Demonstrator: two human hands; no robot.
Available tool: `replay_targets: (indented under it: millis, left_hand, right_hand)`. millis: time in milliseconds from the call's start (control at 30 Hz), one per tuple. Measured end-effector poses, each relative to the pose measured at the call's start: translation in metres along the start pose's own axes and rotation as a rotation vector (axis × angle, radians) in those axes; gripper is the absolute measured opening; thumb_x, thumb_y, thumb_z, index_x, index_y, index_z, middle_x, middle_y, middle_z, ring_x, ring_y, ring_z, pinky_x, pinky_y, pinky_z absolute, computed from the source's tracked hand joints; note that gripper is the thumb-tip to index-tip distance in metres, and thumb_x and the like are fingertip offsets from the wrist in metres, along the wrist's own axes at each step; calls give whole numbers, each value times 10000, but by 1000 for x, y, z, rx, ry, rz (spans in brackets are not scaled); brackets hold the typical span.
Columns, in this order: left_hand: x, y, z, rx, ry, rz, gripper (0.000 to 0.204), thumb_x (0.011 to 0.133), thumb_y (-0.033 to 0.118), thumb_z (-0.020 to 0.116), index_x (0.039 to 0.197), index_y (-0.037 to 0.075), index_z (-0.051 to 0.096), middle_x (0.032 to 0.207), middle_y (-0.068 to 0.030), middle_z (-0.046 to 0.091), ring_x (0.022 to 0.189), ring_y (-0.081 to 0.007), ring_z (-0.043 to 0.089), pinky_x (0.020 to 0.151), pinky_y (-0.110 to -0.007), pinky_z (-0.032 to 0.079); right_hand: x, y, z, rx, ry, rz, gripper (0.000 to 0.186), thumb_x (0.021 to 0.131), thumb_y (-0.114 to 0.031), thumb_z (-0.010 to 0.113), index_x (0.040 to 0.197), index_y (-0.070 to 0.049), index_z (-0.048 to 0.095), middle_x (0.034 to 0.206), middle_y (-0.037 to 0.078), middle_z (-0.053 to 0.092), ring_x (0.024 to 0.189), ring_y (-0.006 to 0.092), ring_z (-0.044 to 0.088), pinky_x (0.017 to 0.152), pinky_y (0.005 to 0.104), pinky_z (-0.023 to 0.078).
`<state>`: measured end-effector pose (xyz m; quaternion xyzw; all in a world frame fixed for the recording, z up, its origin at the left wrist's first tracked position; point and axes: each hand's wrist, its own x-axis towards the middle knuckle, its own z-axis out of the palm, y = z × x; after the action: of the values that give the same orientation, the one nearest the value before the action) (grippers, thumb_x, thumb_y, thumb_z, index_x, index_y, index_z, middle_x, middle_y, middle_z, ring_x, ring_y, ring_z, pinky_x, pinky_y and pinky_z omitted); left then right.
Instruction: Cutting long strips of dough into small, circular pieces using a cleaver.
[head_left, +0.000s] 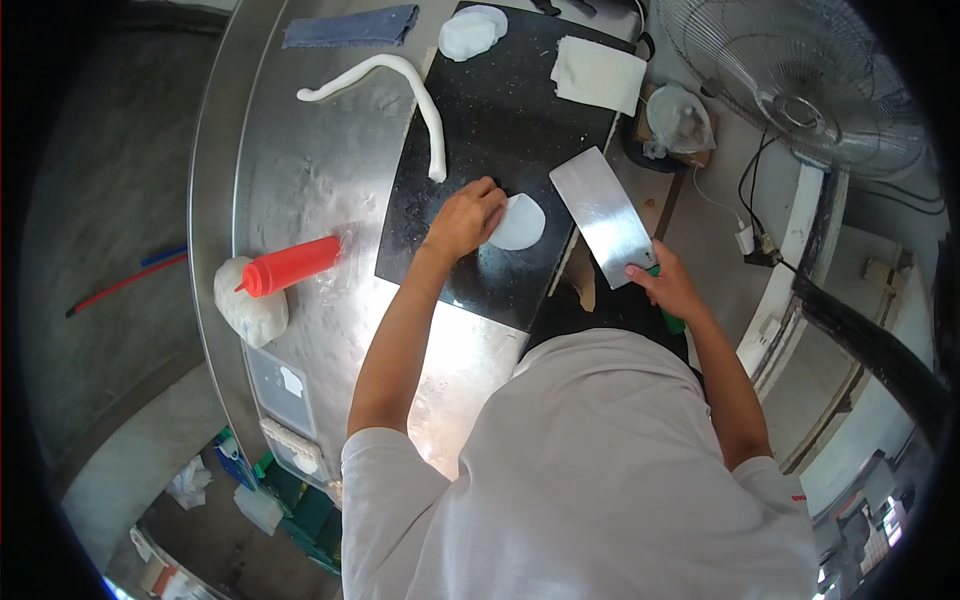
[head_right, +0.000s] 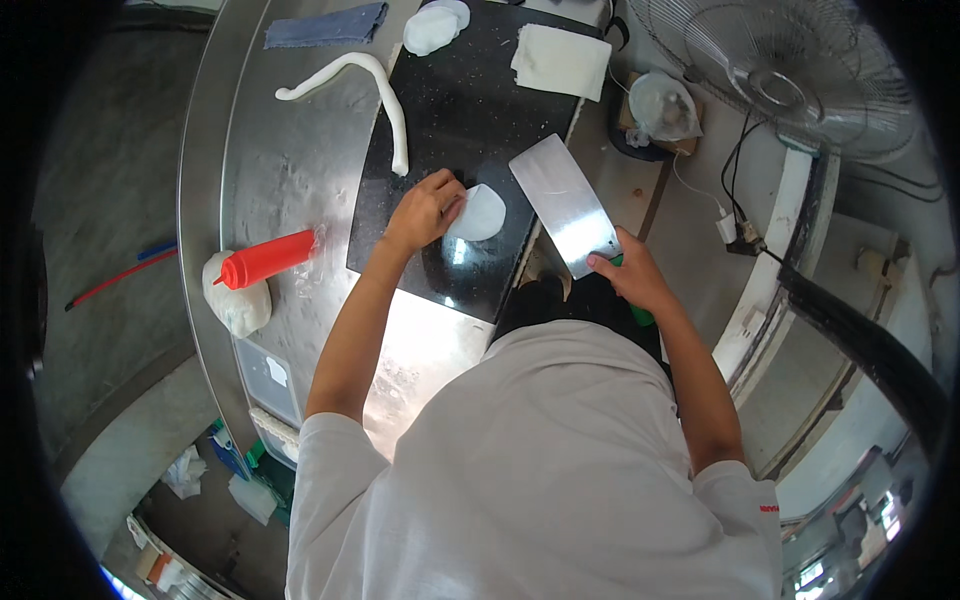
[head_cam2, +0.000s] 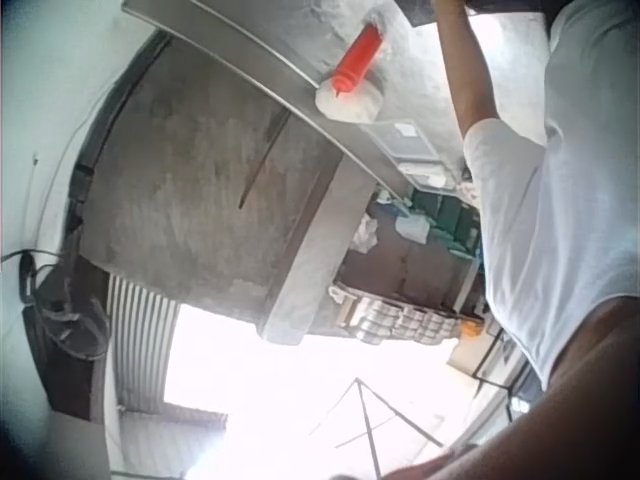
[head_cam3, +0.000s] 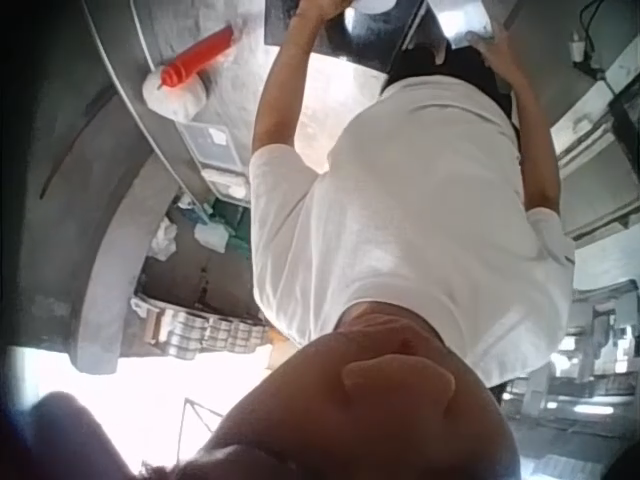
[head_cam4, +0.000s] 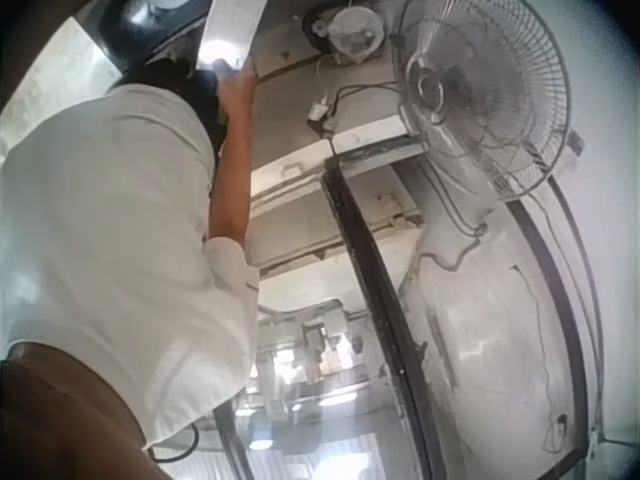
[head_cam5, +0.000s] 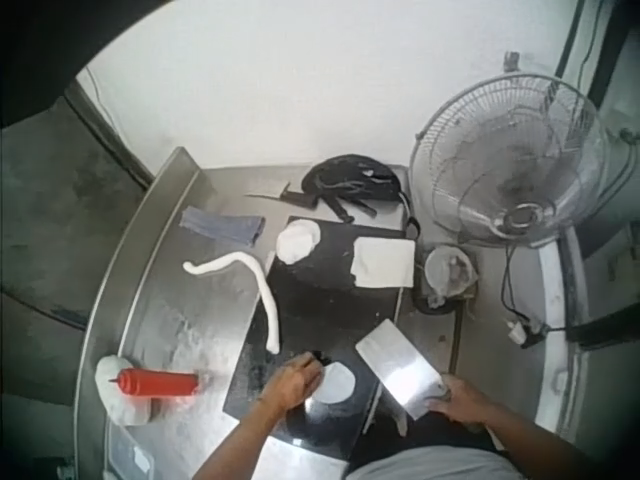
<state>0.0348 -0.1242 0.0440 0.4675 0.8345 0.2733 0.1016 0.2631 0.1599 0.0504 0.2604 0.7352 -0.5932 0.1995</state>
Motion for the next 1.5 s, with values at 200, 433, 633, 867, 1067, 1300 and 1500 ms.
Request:
replay_targets:
  millis: [200,433,633,867,1067,1300,1500]
  left_hand:
    - [0,-7,8,37,-32,-2,99,873,74,640,957,42,597,914,-135,578,836,-358,620,726,-436,512]
    - [2,4,1,26,-22,48,78,878,54,629,936,40,579,914,-138,567,841,-362,616,733,-442,500]
    - [4,-2,1,-4,-66,-11,94,874,36,634,954,29,585,908,-137,565,812,-357,621,717,-427,496]
    - [5,1,5,-114,-56,-175,76,890,27,617,955,14,579,913,-152,583,798,-356,625,713,-419,496]
    - [7,8,12,-101,19,-211,99,869,83,626,949,47,579,935,-151,587,841,-394,611,747,-467,492]
    - [4,5,7,2,-57,-118,119,873,84,639,971,40,588,959,-132,587,897,-382,616,783,-442,497]
    - [7,2,16,69,-13,-107,89,877,55,625,953,41,582,933,-139,587,873,-384,606,766,-452,486]
  right_hand:
    - [-17,10,24,78,47,25,420,891,-225,715,1221,-29,545,807,45,598,494,94,505,446,266,429]
    - [-24,11,37,94,94,16,453,905,-227,694,1268,-10,533,828,88,641,500,116,521,463,278,444]
    - [-24,14,34,81,80,6,477,904,-240,699,1282,-6,525,846,94,645,500,117,518,463,280,446]
    - [-17,15,29,60,64,-10,499,900,-232,700,1302,1,519,885,111,656,502,129,534,464,288,455]
    - [-10,8,25,74,46,-20,504,901,-230,699,1309,3,518,892,115,660,496,132,536,464,291,457]
    - [-5,4,26,76,29,-32,483,902,-243,703,1274,13,531,880,108,659,483,130,524,459,291,443]
    - [0,7,27,72,41,-20,460,893,-246,711,1235,13,543,844,102,650,482,130,521,458,291,437]
